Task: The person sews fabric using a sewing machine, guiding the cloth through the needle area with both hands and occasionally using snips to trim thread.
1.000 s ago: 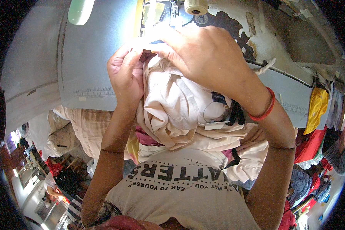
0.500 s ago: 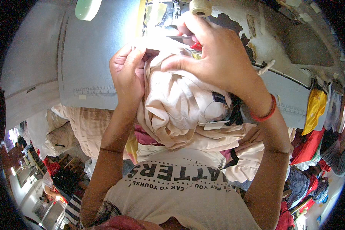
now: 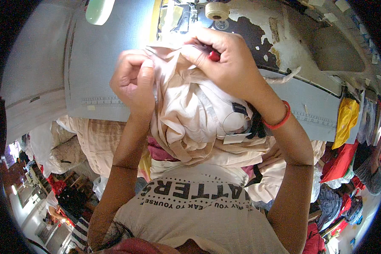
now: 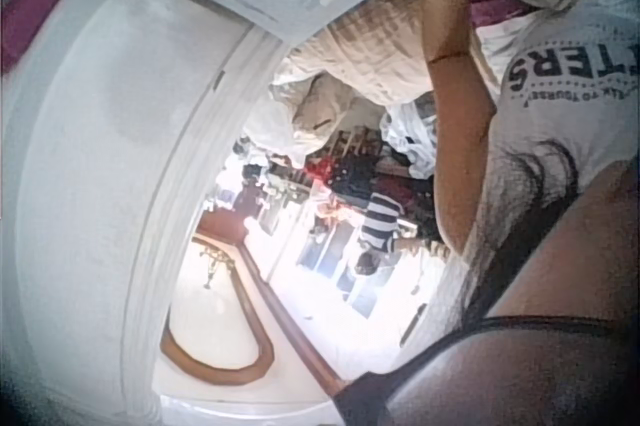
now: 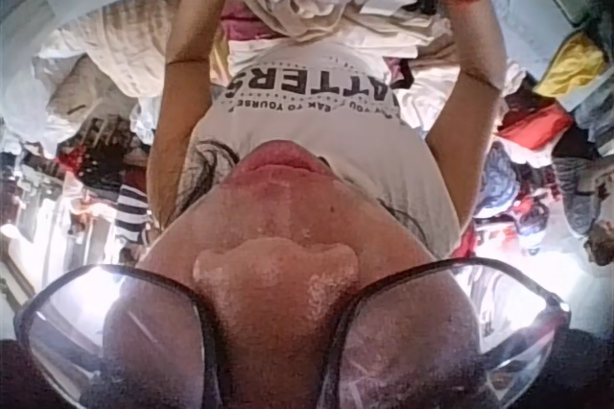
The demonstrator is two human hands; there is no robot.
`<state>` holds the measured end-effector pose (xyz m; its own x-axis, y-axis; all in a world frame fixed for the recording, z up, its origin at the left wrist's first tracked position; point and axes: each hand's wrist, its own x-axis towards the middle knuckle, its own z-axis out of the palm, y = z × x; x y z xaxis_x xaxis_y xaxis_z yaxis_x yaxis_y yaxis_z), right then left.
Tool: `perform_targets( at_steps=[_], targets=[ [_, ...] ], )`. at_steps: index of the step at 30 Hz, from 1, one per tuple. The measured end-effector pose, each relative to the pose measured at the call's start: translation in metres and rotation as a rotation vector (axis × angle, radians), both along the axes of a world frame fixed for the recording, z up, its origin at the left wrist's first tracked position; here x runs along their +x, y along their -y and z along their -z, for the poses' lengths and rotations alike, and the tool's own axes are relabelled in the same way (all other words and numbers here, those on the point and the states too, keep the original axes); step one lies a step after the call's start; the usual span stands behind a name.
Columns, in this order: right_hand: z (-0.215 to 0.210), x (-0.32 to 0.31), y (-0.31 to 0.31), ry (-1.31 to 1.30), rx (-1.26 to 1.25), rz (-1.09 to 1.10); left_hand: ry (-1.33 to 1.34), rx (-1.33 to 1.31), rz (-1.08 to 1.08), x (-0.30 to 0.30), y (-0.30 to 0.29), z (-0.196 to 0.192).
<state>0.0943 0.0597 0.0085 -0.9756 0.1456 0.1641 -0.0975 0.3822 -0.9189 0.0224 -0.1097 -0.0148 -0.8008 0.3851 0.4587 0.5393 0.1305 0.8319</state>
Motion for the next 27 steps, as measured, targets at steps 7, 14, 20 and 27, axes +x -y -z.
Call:
perform_targets(
  at_steps=[7,14,20,27],
  targets=[
    [-0.004,-0.003,-0.010,0.196,-0.538,-0.119,0.573,0.228,0.390,-0.012,-0.008,-0.017],
    [0.000,-0.003,-0.008,0.102,-0.389,-0.111,0.704,0.294,0.409,-0.015,-0.005,-0.014],
    [0.002,-0.003,-0.008,0.038,-0.367,-0.106,0.562,0.414,0.257,-0.006,-0.024,-0.027],
    [0.000,-0.002,-0.007,0.049,-0.347,-0.089,0.546,0.128,0.380,-0.017,-0.009,-0.024]
  ],
)
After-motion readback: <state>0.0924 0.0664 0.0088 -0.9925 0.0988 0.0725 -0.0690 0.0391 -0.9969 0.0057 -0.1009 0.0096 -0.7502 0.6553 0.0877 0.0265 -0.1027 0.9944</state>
